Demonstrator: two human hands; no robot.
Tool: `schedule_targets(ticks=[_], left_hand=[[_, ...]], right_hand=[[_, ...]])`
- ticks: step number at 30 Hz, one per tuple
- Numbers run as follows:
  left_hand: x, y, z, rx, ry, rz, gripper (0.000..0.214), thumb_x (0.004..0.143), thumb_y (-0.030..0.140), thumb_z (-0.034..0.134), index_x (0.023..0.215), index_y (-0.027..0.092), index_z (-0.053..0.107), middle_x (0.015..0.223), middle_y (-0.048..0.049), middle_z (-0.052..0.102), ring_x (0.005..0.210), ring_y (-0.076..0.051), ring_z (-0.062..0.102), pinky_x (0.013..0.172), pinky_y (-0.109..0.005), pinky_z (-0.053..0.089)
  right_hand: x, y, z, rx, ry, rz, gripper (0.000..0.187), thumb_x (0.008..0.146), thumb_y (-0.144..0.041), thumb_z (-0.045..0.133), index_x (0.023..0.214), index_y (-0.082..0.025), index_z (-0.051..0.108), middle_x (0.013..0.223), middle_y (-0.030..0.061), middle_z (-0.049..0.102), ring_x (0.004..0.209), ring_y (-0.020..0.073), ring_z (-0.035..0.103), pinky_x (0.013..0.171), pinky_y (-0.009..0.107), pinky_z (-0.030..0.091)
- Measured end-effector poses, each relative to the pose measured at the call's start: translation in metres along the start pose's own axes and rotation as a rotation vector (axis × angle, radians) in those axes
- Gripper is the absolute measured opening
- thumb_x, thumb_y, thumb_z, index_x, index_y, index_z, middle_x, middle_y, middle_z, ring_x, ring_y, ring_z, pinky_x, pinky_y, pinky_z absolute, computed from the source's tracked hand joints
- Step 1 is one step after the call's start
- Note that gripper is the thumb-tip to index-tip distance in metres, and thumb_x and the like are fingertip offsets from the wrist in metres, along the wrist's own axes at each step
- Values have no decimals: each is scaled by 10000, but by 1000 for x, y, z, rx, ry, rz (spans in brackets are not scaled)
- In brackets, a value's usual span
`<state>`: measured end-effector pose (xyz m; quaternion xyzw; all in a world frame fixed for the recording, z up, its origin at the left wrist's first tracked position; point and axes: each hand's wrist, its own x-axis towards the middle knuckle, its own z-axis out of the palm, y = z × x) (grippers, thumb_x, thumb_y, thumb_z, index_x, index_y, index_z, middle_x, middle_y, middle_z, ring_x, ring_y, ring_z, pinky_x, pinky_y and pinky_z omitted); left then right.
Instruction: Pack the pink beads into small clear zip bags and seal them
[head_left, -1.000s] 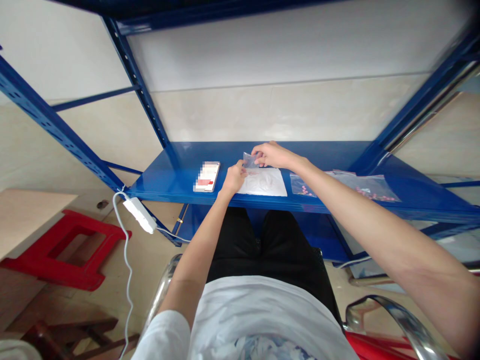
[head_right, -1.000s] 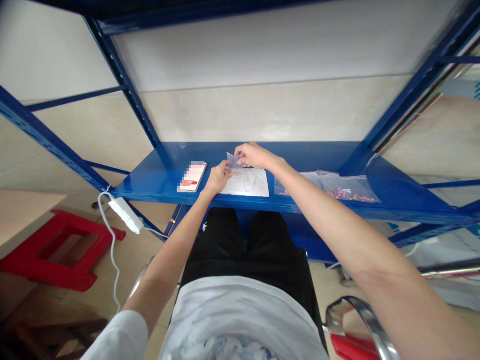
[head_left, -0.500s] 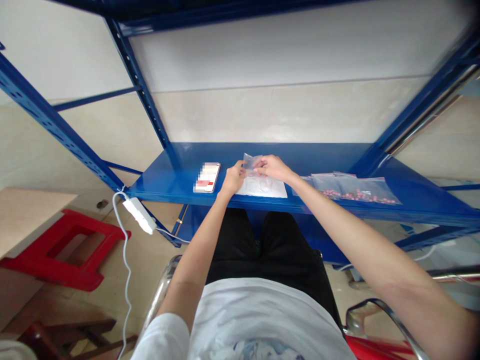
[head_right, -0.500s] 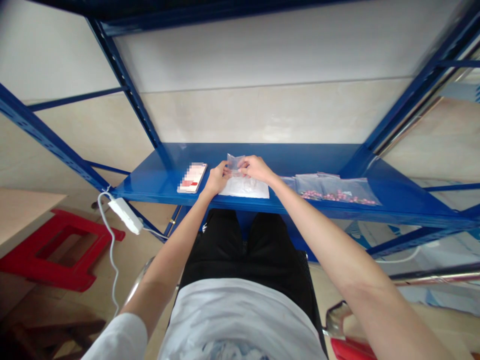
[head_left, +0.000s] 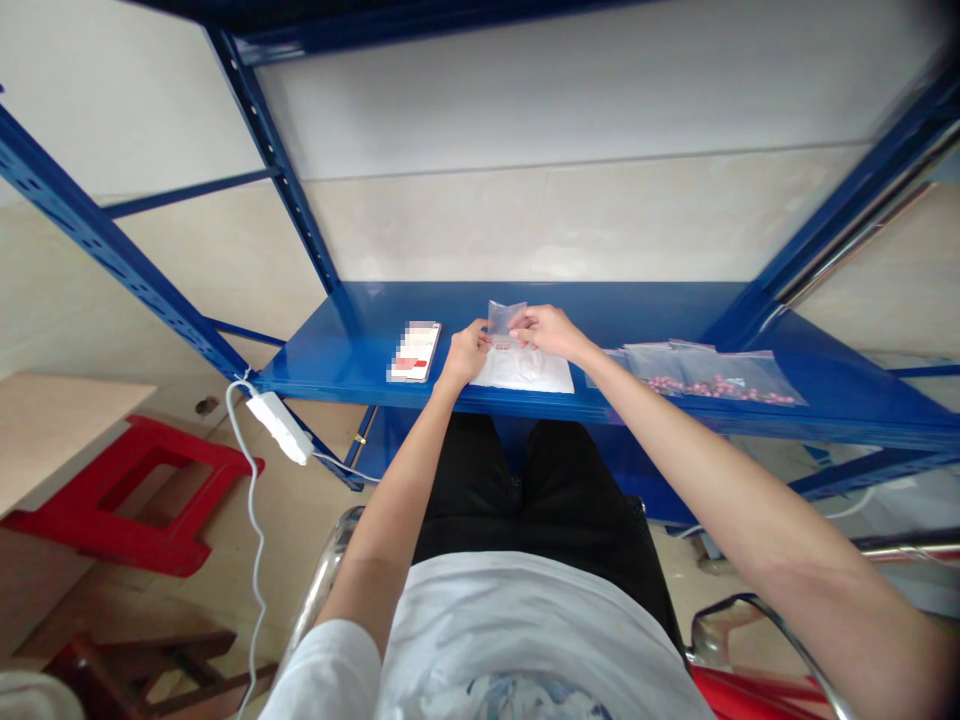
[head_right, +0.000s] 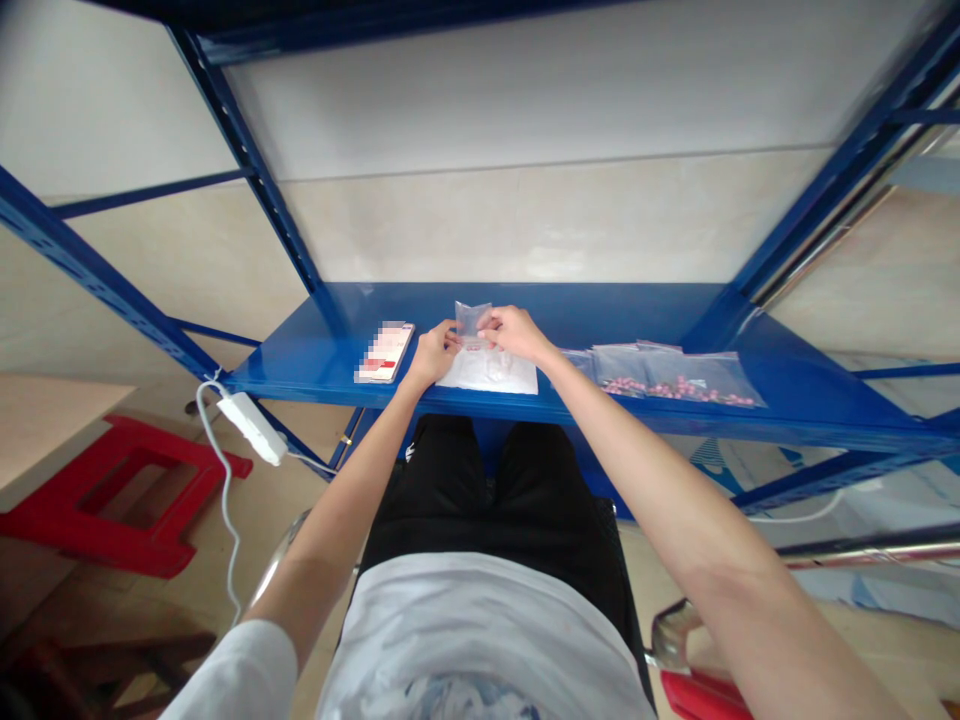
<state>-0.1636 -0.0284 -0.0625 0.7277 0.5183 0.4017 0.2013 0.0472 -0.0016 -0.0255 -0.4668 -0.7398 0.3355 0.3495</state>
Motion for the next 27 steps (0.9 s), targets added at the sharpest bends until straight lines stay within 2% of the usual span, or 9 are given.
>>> schedule_targets(ticks=[5, 11, 19, 24, 27], left_hand=[[1, -2, 1, -18, 14, -13, 430, 894, -34, 615, 1253, 173, 731, 1023, -73, 820, 936, -187, 767, 916, -285, 581], [1, -1, 1, -26, 5, -20, 371, 898, -21, 644, 1199, 168, 748, 1023, -80, 822, 950, -191, 768, 937, -298, 582], [-1, 1, -1, -71, 24, -39, 370, 919, -9, 644, 1226, 173, 740, 1067, -86, 830, 1009, -200, 784, 970, -301, 589], [0, -2, 1, -104, 51, -38, 367, 927, 7, 646, 1234, 182, 743, 1074, -82, 834, 1035, -206, 791, 983, -307, 592], [1, 0, 1, -128, 128, -34, 297, 955, 49, 628, 1189, 174, 762, 1066, -87, 835, 999, -207, 791, 964, -312, 599]], right_hand=[[1, 1, 1, -2, 6, 2, 93, 861, -183, 818, 946, -178, 780, 863, 65, 806, 642, 184, 724, 550, 281, 572], [0, 2, 3, 7, 17, -2, 101, 857, -196, 838, 938, -180, 779, 851, 67, 803, 633, 188, 725, 512, 275, 555], [-1, 2, 5, 56, 65, 24, 88, 874, -175, 824, 951, -170, 783, 845, 66, 792, 573, 155, 677, 514, 275, 550], [-3, 3, 6, 143, 132, 16, 112, 838, -214, 843, 905, -177, 760, 759, 37, 758, 547, 148, 661, 504, 264, 538], [-5, 3, 7, 231, 214, 10, 185, 793, -278, 872, 894, -187, 745, 731, 12, 742, 493, 130, 616, 499, 268, 526]])
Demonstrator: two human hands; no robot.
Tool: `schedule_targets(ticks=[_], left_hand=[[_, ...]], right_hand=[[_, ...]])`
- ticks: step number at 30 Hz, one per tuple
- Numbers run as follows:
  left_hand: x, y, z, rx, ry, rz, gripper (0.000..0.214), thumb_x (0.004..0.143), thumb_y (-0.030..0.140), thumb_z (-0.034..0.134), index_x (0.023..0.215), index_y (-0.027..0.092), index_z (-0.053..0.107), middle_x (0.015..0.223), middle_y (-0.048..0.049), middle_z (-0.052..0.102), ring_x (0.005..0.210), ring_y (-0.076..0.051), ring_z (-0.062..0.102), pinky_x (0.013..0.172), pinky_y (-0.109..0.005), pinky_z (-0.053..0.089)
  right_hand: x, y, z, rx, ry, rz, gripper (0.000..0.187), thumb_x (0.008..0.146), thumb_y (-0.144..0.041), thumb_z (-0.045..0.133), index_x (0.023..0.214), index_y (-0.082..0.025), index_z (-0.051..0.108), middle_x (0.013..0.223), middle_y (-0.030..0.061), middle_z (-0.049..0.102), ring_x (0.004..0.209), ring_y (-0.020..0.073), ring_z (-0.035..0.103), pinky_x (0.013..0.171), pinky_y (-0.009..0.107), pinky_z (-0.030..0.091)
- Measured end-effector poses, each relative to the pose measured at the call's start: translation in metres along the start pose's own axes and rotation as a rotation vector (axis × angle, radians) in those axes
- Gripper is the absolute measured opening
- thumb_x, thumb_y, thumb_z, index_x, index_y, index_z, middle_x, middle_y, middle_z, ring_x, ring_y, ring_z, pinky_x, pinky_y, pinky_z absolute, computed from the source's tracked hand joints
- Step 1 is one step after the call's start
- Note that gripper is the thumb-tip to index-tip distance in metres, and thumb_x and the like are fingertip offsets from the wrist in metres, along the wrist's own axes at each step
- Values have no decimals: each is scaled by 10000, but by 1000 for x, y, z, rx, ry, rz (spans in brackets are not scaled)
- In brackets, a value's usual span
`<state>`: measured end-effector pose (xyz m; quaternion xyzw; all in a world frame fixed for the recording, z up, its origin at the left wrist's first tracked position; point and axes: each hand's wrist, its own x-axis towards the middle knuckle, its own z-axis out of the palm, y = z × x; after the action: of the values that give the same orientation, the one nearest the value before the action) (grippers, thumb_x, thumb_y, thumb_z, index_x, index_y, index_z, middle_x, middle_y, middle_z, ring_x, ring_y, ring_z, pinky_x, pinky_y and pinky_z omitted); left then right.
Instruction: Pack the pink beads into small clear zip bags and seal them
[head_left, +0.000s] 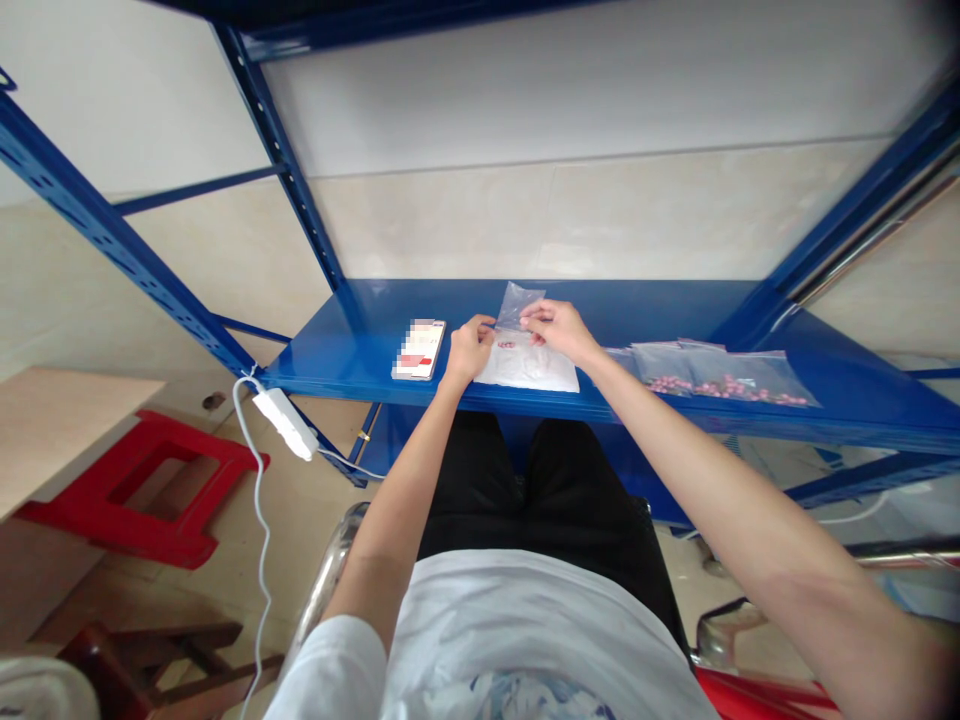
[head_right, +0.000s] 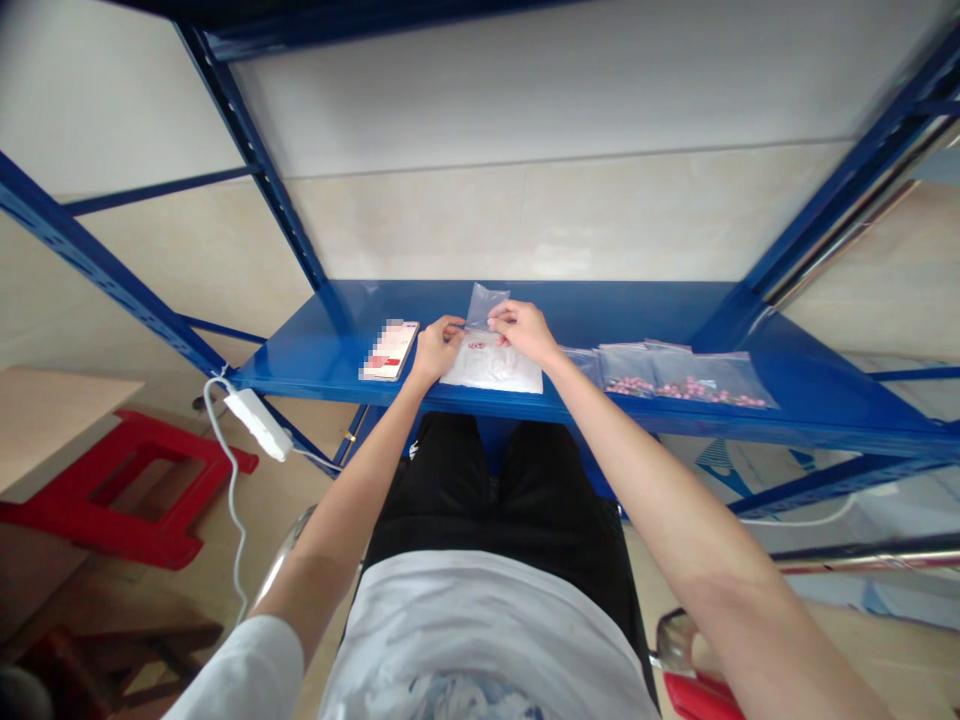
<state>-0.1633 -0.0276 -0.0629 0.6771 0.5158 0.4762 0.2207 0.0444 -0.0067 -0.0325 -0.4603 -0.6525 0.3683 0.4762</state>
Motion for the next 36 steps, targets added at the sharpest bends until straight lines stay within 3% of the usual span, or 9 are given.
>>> schedule_targets(ticks=[6, 9, 11, 18, 23, 25, 31, 34, 36], left_hand=[[-5, 21, 0, -91, 123, 14, 200, 1032, 278, 641, 1082, 162, 796, 1063, -103, 840, 981, -222, 786, 944, -322, 597], [-4, 33, 5, -142, 69, -33, 259, 1008, 410, 699, 970, 172, 795, 1018, -102, 843, 983, -243, 792, 923, -331, 601], [1, 38, 8, -198, 52, -89, 200, 986, 363, 725, 917, 180, 771, 989, -89, 840, 971, -235, 798, 901, -319, 604], [20, 42, -12, -438, -41, -289, 118, 958, 238, 735, 1053, 170, 751, 951, -85, 842, 885, -188, 815, 788, -257, 600], [41, 47, -42, -339, -382, -383, 248, 802, 218, 903, 1030, 153, 832, 953, -133, 848, 854, -234, 824, 780, -291, 595], [54, 48, -48, -286, -417, -401, 245, 787, 233, 923, 1006, 157, 843, 946, -138, 846, 857, -246, 826, 738, -282, 581], [84, 45, -29, -141, -82, -418, 180, 895, 285, 844, 899, 117, 780, 905, -141, 826, 841, -239, 814, 657, -239, 543], [83, 40, -9, -213, -43, -492, 348, 984, 401, 763, 1163, 105, 726, 948, -143, 820, 793, -226, 812, 645, -251, 550], [78, 35, 2, -275, -92, -506, 474, 995, 343, 755, 1375, 90, 624, 948, -130, 818, 788, -209, 812, 671, -256, 573]], right_hand=[[-9, -9, 15, 347, 213, 95, 251, 740, -317, 875, 863, -215, 681, 760, 12, 766, 448, 98, 523, 434, 240, 417], [-14, -16, 29, 505, 209, 151, 309, 701, -308, 909, 859, -223, 657, 752, 6, 749, 477, 96, 547, 443, 224, 435], [-16, -19, 36, 547, 172, 187, 330, 684, -313, 921, 866, -221, 662, 741, 1, 729, 499, 102, 575, 449, 222, 452], [-9, -17, 16, 306, 343, 92, 469, 744, -427, 867, 1133, -262, 664, 1037, 39, 795, 928, 219, 752, 560, 233, 527], [5, -8, -2, 101, 185, -37, 481, 765, -337, 829, 1210, -250, 668, 992, 49, 796, 888, 222, 731, 693, 304, 571], [10, -6, -3, 18, 150, -46, 408, 761, -298, 826, 1138, -229, 686, 870, 36, 774, 835, 225, 729, 722, 324, 578], [22, -1, 15, 17, 192, 39, 222, 783, -243, 827, 935, -237, 666, 684, -12, 725, 636, 194, 728, 618, 285, 590], [28, 2, 28, 56, 262, 51, 134, 814, -234, 818, 827, -220, 686, 732, 29, 757, 644, 204, 745, 646, 315, 631], [32, 5, 36, 62, 284, 70, 76, 835, -212, 792, 829, -208, 716, 798, 58, 789, 673, 223, 766, 697, 354, 657]])
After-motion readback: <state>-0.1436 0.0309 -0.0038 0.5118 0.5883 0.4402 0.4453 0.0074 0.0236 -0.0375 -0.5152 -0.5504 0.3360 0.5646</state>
